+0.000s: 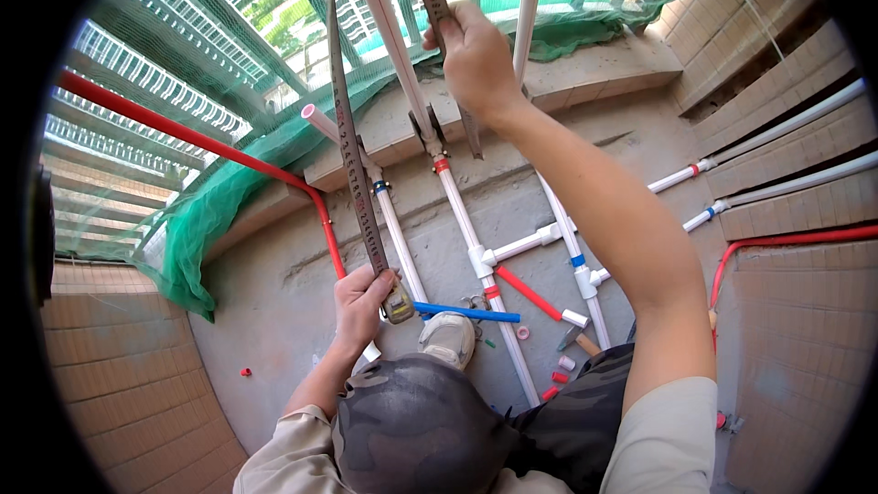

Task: The person measures and cuts white and red PVC pipes using a tape measure, pipe cutter, and power drill. They assemble the pipes with fittings and secure them to the wall using a hammer and nails.

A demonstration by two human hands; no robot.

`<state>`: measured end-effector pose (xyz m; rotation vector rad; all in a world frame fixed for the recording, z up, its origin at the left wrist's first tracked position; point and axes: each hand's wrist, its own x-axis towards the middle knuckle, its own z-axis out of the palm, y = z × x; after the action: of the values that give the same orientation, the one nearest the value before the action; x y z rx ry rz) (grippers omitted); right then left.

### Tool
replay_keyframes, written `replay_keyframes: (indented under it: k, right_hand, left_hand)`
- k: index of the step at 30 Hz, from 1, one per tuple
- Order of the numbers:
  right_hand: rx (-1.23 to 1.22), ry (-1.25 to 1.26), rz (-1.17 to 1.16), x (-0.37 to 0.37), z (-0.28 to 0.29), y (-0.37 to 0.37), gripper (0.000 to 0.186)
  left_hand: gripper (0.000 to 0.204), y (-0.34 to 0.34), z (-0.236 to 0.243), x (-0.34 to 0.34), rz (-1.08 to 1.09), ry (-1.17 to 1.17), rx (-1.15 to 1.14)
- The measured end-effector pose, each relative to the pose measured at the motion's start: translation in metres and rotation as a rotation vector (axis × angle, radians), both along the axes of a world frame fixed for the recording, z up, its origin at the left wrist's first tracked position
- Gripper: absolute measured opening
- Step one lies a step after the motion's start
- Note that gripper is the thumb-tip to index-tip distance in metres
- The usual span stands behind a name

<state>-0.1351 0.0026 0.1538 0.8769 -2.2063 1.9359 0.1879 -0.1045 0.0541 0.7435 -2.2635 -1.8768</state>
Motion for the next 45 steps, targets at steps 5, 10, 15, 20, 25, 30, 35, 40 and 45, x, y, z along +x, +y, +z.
replay_keyframes:
  k: [5, 10, 15, 20, 25, 30, 35, 40, 45]
  right_hand:
    - [0.098, 0.194, -0.115, 0.003, -0.018, -0.011, 0.014]
    - [0.148, 0.251, -0.21, -0.006, -0.025, -0.016, 0.009]
    - [0.138, 0.22, -0.192, -0.001, -0.02, -0.019, 0.009]
    - [0.139, 0.335, -0.196, -0.001, -0.033, -0.021, 0.009]
    - [0.129, 0.338, -0.202, 0.001, -0.033, -0.021, 0.008]
    - [0.126, 0.324, -0.209, 0.0, -0.034, -0.021, 0.008]
    - [0.114, 0.323, -0.224, 0.005, -0.033, -0.021, 0.008]
    - [0.107, 0.322, -0.202, 0.005, -0.033, -0.027, 0.008]
    - [0.092, 0.306, -0.207, 0.004, -0.034, -0.029, 0.008]
  left_hand:
    - [0.017, -0.001, 0.04, -0.048, -0.01, 0.263, -0.11]
    - [0.018, -0.005, 0.078, -0.087, 0.006, 0.461, -0.198]
    - [0.017, -0.005, 0.095, -0.099, 0.063, 0.455, -0.13]
    - [0.016, -0.001, 0.094, -0.094, 0.083, 0.449, -0.1]
    - [0.016, -0.001, 0.087, -0.089, 0.081, 0.437, -0.117]
    - [0.019, -0.001, 0.088, -0.088, 0.076, 0.429, -0.112]
    - [0.028, -0.001, 0.091, -0.09, 0.096, 0.419, -0.104]
    - [0.02, -0.004, 0.085, -0.088, 0.097, 0.395, -0.085]
    - [0.02, -0.006, 0.086, -0.088, 0.108, 0.391, -0.089]
